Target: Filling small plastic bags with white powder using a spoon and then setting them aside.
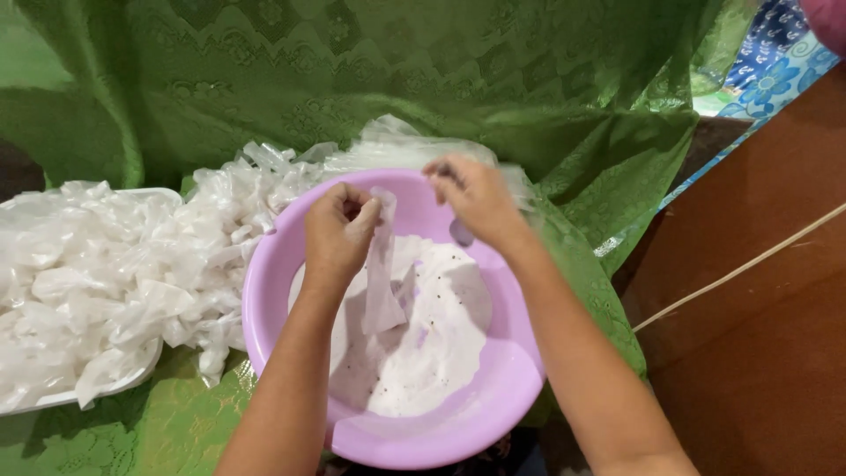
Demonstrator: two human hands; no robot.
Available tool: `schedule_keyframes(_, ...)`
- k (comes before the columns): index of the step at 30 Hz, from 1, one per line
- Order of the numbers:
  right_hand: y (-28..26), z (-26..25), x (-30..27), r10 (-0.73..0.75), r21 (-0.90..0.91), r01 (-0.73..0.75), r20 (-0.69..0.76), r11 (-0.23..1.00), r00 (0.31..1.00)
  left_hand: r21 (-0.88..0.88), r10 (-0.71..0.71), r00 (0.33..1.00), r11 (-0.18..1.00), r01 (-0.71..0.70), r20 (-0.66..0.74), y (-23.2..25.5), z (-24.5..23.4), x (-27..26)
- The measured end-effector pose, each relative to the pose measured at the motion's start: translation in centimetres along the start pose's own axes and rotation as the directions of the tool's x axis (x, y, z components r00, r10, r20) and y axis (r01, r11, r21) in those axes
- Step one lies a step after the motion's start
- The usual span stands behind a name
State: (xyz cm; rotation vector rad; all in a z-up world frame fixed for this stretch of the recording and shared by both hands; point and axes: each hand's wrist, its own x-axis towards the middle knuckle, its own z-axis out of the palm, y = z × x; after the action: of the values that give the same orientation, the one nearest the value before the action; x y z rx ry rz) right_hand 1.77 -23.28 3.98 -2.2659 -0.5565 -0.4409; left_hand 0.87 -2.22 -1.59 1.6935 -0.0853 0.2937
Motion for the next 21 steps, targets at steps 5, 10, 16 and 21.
schedule_keyframes(5, -0.3, 2.7, 0.0, 0.099, -0.146, -0.074, 0.17, 0.987, 0.981, -0.032, 0.04, 0.998, 0.999, -0.038, 0.049, 0.6, -0.2, -0.3)
schedule_keyframes(10, -0.3, 2.3, 0.9, 0.104, -0.282, -0.056, 0.158, 0.958, 0.982, -0.005, 0.059, 0.998, 0.998, -0.059, 0.035, 0.4, -0.3, -0.2)
schedule_keyframes(16, -1.5, 0.5, 1.0, -0.068, -0.231, 0.073, 0.032, 0.97, 0.997, 0.024, 0.108, 0.993, 0.994, -0.109, 0.042, 3.2, -0.7, -1.5)
schedule_keyframes(21, -1.3, 1.3, 0.0, -0.24, -0.104, 0.235, -0.039, 0.966, 0.97, 0.022, 0.219, 0.952, 0.973, -0.228, 0.214, 1.4, -0.1, -1.0)
